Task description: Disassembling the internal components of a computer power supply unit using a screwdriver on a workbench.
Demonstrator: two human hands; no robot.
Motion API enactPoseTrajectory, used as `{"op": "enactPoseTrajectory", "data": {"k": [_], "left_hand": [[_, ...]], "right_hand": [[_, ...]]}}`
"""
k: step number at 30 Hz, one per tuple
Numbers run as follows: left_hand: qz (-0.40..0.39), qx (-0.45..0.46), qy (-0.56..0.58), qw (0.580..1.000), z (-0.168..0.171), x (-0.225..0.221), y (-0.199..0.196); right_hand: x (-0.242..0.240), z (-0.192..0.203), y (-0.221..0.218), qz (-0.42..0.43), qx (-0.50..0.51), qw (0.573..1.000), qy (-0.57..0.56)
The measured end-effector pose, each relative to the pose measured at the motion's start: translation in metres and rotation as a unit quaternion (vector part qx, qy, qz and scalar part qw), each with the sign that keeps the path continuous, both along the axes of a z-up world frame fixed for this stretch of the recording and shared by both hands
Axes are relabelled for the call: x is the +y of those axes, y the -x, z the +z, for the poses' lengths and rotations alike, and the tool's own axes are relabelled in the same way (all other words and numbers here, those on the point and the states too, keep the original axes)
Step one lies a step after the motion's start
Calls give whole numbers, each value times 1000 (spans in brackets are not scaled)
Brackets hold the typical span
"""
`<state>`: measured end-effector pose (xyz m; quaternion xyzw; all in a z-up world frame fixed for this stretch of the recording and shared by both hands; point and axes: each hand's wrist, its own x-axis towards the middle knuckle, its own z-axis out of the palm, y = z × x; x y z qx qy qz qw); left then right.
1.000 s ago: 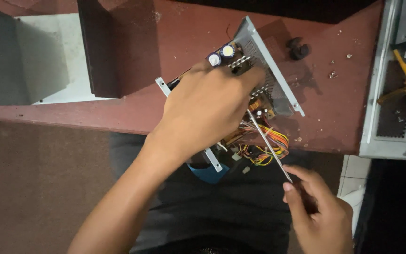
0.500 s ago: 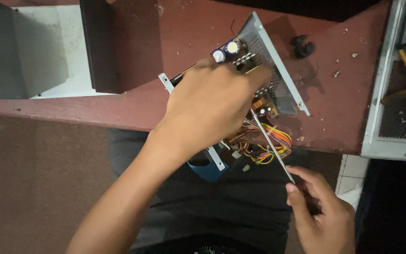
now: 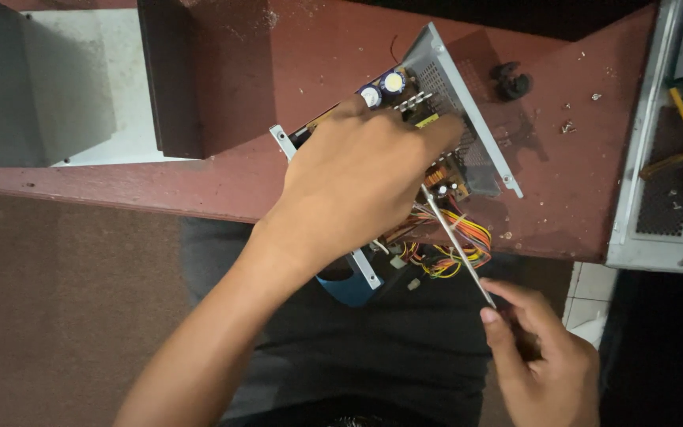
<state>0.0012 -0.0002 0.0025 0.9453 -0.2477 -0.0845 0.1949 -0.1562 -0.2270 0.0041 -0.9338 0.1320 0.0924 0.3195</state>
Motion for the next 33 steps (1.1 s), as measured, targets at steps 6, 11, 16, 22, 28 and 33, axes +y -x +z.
{"op": "enactPoseTrajectory", "data": {"k": [6,11,16,22,28,33], "left_hand": [[-1,-12,12,1000,-1,0,-1],[4,-11,18,1000,1,1,0],[6,-20,9,1000,0,1,1],[1,-15,-1,1000,1,0,0],[7,-3,15,1000,5,1,-1],[4,-26,36,999,6,2,-1]], "right_hand": [[7,5,-4,-4,1,1000,-4],[2,0,-1,9,-15,1000,-5],[5,1,-1,-10,15,1000,-24],[0,-6,-2,-35,45,995,-79],[16,-3,2,-100,49,988,-108],[21,-10,4,46,-222,968,104]]}}
